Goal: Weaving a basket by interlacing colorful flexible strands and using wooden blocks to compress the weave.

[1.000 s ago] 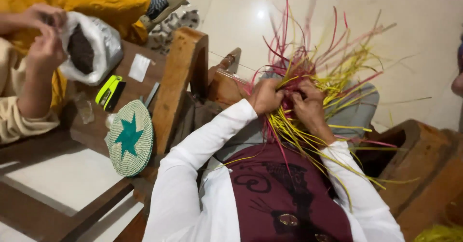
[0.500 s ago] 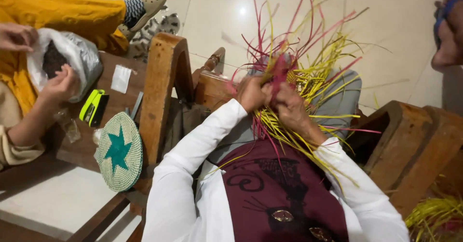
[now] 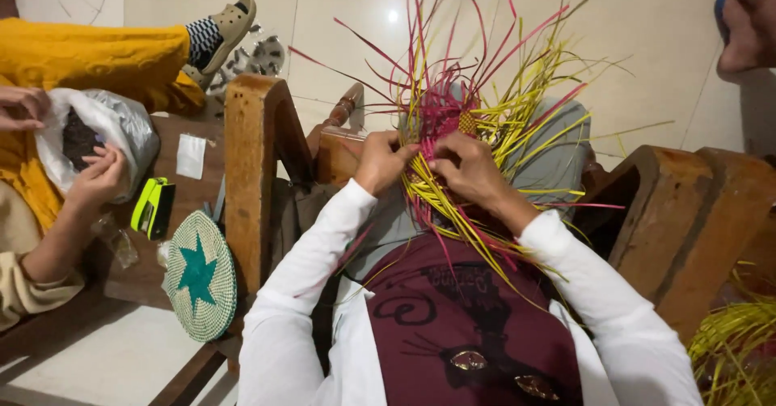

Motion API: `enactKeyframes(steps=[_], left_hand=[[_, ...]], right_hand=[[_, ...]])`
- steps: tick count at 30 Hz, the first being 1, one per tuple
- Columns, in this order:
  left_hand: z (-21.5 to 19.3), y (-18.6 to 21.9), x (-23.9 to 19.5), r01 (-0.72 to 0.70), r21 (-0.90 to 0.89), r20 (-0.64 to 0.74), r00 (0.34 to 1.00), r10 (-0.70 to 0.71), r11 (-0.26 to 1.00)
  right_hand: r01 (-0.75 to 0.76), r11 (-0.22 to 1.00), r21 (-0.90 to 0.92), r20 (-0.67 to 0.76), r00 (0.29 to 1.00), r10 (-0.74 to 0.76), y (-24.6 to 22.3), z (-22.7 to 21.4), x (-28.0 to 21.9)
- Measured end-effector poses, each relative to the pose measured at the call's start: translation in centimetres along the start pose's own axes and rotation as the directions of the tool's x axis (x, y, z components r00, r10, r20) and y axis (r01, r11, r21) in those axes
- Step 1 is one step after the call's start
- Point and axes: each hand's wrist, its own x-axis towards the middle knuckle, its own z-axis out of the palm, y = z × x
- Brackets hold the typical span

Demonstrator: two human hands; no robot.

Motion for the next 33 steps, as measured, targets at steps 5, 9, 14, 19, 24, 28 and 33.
enactKeyframes(steps=[5,9,14,19,24,28,33], left_hand=[[-0.7,-2.8,1.1,-0.016,-0.065,0.062,0.998,0.020,0.998],[-1.9,-2.5,1.3,-0.082,0.076,0.077,0.994,0.076,0.994],[-1.9,-2.7,0.3,0.026,0.224,-0.013,1.000,-0.024,0.974],[-1.6,-3.1,0.0,0.077,0.222,0.013,0.997,-0.082,0.972],[-1.7,-1.6,-1.1,0.297,-0.400,0.139,0.955,-0.263,0.867],[-1.3,-2.5,-0.7,0.332,-0.468,0.226,0.941,-0.252,0.819],[-1.1,-2.0,-1.6,-0.381,0.157,-0.084,0.914,0.397,0.911]], right_hand=[[-0.002,0.999,-0.033,-0.039,0.999,0.001,-1.0,0.8,1.2],[0.004,0.999,-0.032,-0.058,0.998,-0.006,0.0,1.2,1.1],[0.009,1.000,-0.023,-0.030,1.000,-0.010,-0.4,0.8,1.1],[0.175,0.965,-0.197,0.059,0.984,-0.166,-3.1,0.5,2.0],[0.095,0.975,0.199,-0.036,0.995,-0.090,-3.8,-0.6,3.0],[0.263,0.964,0.026,0.054,0.963,-0.264,0.5,1.3,2.5],[0.314,0.949,-0.004,-0.015,0.949,-0.314,-1.2,2.5,3.1]])
